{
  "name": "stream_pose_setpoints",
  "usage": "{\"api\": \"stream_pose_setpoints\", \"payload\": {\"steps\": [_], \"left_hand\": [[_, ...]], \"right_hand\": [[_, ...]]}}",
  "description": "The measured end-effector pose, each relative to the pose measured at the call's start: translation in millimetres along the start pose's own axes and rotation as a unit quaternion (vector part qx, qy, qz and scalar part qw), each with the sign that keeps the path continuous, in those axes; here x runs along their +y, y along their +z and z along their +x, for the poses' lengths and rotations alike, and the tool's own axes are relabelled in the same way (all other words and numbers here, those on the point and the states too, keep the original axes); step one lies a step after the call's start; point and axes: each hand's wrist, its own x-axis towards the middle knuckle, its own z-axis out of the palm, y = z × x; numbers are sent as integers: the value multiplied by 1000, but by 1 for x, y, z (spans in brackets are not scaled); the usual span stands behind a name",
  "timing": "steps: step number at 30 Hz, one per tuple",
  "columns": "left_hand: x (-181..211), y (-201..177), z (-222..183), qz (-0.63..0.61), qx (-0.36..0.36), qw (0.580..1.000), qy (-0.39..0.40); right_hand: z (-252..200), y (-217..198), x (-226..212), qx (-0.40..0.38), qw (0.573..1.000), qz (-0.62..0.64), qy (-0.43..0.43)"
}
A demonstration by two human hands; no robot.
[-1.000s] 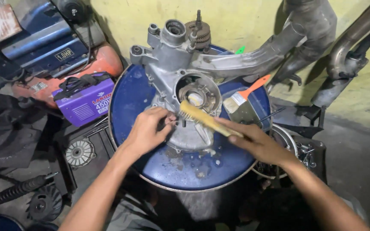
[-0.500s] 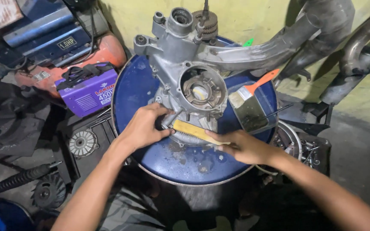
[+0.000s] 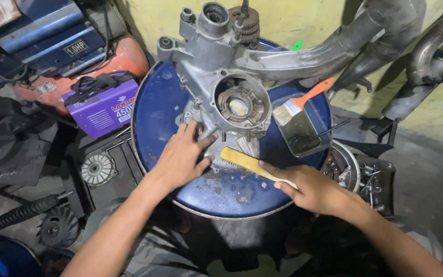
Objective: Cleaning dirt and debris from the bolt holes and surfaces of a motorcycle engine casing using a brush and a pick tool.
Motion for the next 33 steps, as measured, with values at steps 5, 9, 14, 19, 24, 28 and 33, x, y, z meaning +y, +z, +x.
{"api": "stream_pose_setpoints", "payload": {"steps": [5,9,14,19,24,28,33], "left_hand": [[18,2,0,33,-9,999,4],[22,-8,0,39,-43,998,-15],[21,-4,0,37,-69,997,-24],[17,-6,2,14,-88,996,-21],[2,-9,-1,-40,-78,996,-12],[0,-5,0,-49,-78,995,-22],[-3,-8,1,-59,-75,995,-24]], "right_hand": [[-3,10,-6,-13,999,-45,22],[0,22,-9,-41,995,-77,39],[1,19,-12,-57,994,-73,55],[6,17,-20,-53,995,-54,65],[-8,-6,-33,-77,990,-84,77],[-4,-9,-38,-88,990,-70,80],[5,7,-34,-69,993,-41,82]]}}
